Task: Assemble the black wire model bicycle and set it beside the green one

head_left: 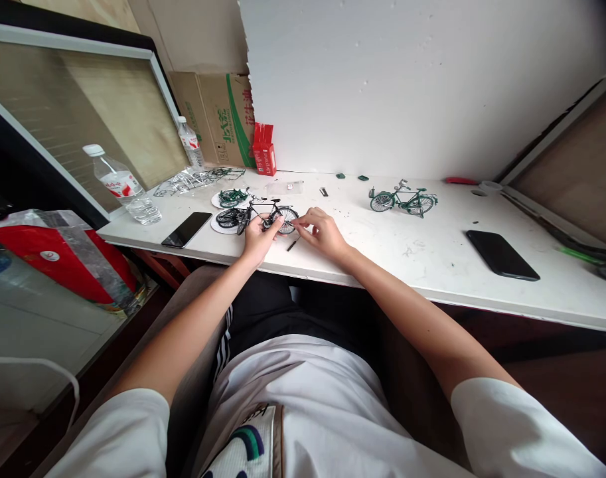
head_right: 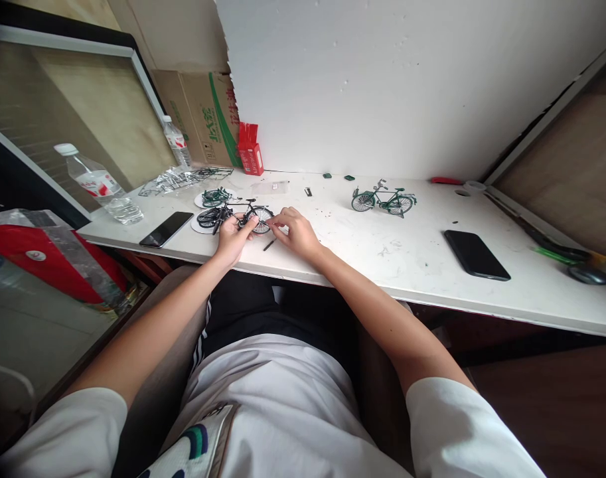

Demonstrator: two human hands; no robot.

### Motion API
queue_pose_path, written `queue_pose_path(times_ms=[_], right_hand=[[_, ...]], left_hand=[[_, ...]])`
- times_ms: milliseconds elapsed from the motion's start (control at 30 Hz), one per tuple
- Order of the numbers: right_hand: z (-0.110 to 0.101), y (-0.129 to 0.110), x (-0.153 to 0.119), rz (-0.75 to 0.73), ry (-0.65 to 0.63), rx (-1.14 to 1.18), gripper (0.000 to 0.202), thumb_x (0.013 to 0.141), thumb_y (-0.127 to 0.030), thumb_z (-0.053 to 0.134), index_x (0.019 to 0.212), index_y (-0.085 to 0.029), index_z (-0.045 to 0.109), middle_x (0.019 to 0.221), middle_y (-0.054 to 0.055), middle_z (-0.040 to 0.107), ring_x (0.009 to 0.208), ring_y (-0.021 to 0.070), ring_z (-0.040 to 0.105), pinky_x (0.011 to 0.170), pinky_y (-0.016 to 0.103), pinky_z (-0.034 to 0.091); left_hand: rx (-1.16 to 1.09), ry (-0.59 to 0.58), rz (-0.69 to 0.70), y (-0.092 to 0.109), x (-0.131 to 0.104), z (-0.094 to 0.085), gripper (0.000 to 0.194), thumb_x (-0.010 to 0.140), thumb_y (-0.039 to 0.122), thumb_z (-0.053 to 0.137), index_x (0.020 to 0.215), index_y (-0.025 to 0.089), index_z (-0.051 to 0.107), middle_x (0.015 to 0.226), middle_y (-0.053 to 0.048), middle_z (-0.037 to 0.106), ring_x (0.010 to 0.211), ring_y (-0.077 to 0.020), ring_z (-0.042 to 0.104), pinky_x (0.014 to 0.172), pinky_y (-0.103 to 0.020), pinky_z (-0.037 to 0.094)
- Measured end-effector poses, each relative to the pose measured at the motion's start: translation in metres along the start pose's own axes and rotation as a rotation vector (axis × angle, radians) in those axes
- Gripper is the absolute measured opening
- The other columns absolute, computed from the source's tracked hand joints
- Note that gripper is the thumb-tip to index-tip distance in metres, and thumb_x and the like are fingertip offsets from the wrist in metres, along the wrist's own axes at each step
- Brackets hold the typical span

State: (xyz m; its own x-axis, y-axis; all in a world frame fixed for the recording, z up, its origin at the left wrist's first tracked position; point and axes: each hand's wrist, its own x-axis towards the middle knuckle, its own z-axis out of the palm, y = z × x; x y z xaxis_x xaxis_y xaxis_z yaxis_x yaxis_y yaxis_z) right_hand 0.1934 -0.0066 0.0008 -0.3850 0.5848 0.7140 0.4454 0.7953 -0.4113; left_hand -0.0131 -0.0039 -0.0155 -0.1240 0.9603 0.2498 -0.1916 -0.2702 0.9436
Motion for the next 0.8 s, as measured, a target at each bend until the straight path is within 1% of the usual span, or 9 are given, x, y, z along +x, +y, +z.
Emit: queue_pose_path(times_ms=[133, 267, 533, 667, 800], right_hand=[[-0.0004, -0.0006, 0.0002, 0.002, 0.007, -0.028, 0.029, 0.111, -0.039, 0.061, 0.108, -0.021, 0.083, 0.094, 0.011, 0.073, 0.09, 0.025, 0.065, 0.083, 0.039, 0.056], [-0.0004, -0.0004, 0.0002, 0.013, 0.004, -0.029, 0.029, 0.11, -0.038, 0.062, 0.109, -0.021, 0.084, 0.094, 0.011, 0.072, 0.09, 0.0249, 0.064, 0.084, 0.039, 0.055], [-0.0004, -0.0009, 0.0, 0.004, 0.008, -0.02, 0.027, 0.109, -0.036, 0.064, 0.107, -0.022, 0.086, 0.091, 0.01, 0.071, 0.091, 0.0249, 0.065, 0.084, 0.039, 0.055], [-0.0015, -0.0024, -0.0008, 0.022, -0.015, 0.02, 0.033, 0.11, -0.043, 0.062, 0.111, -0.022, 0.086, 0.092, 0.01, 0.071, 0.09, 0.0247, 0.066, 0.082, 0.038, 0.057], [-0.002, -0.0028, -0.0009, 0.058, -0.048, 0.066, 0.046, 0.11, -0.058, 0.059, 0.117, -0.021, 0.086, 0.094, 0.011, 0.073, 0.086, 0.0241, 0.068, 0.076, 0.037, 0.058]], left_hand=[[-0.009, 0.014, -0.03, -0.0005, 0.0004, 0.0003, 0.059, 0.068, 0.052, 0.101, 0.102, 0.018, 0.068, 0.098, -0.006, 0.08, 0.065, -0.0134, 0.072, 0.059, -0.025, 0.05], [-0.038, 0.016, -0.026, -0.0012, 0.0009, 0.0001, 0.061, 0.066, 0.054, 0.102, 0.103, 0.018, 0.069, 0.095, -0.006, 0.079, 0.07, -0.0151, 0.074, 0.061, -0.025, 0.051], [-0.058, 0.005, -0.027, -0.0026, 0.0021, -0.0008, 0.06, 0.066, 0.056, 0.102, 0.1, 0.017, 0.072, 0.095, -0.006, 0.079, 0.071, -0.0139, 0.072, 0.06, -0.024, 0.051], [-0.056, 0.023, -0.015, 0.0002, 0.0009, -0.0001, 0.061, 0.064, 0.057, 0.102, 0.099, 0.016, 0.073, 0.098, -0.007, 0.08, 0.074, -0.0138, 0.07, 0.06, -0.024, 0.052], [-0.067, 0.002, -0.035, 0.0012, 0.0015, -0.0012, 0.06, 0.066, 0.055, 0.101, 0.102, 0.015, 0.074, 0.108, -0.009, 0.08, 0.078, -0.0143, 0.07, 0.067, -0.026, 0.057]])
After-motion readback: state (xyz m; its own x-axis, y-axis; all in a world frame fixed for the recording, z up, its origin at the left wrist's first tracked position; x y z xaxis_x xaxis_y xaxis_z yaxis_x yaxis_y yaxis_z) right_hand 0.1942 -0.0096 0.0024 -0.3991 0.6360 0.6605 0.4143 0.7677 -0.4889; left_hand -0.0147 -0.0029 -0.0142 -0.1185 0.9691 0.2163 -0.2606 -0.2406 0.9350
